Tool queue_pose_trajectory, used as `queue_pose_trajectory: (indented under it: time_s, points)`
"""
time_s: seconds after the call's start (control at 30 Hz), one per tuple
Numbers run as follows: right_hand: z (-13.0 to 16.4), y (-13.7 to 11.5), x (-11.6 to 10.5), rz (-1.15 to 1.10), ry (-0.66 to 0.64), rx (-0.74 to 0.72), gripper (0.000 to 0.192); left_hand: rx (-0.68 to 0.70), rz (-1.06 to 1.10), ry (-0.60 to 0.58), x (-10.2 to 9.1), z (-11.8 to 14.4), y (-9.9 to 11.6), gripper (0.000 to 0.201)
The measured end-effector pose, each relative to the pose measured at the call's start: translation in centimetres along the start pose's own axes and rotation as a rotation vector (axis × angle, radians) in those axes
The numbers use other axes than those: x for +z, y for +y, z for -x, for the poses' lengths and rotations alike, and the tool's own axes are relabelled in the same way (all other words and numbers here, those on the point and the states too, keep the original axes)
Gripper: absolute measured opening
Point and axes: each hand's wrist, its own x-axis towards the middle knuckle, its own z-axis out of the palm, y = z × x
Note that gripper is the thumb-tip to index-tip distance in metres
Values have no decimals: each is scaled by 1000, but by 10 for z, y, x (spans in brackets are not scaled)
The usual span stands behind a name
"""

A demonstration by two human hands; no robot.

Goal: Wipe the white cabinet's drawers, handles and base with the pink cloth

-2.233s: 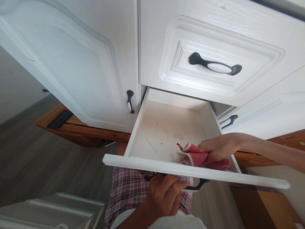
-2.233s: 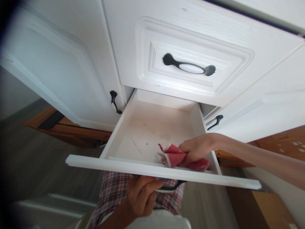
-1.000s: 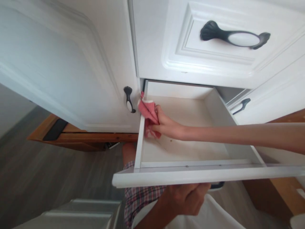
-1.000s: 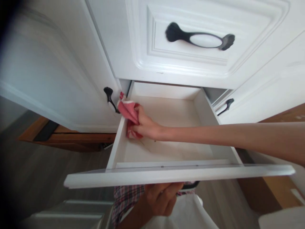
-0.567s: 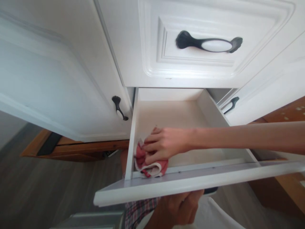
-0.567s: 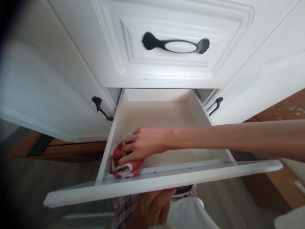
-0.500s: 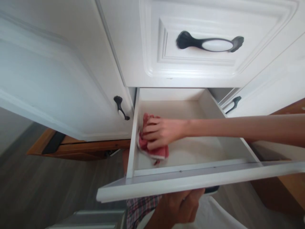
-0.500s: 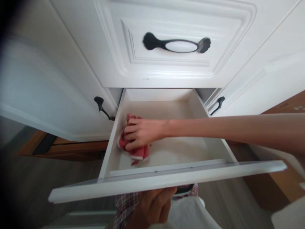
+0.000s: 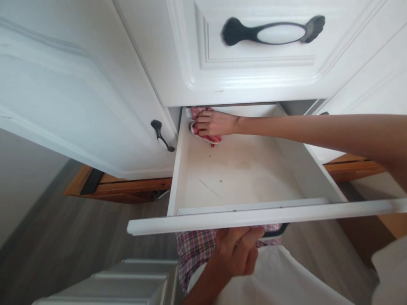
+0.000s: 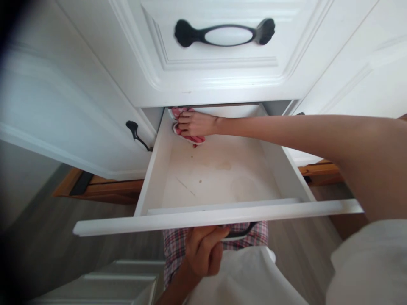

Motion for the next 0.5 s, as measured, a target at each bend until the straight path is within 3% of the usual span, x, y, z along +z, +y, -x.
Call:
queue_pose_trajectory:
  time_s: [0.33, 0.5]
  points:
    - [97, -17, -35, -153, -192, 380, 33, -4, -29, 3, 2, -2, 1, 26]
    - [136, -21, -42, -2, -285, 472, 40, -17, -30, -24, 1, -6, 3, 26]
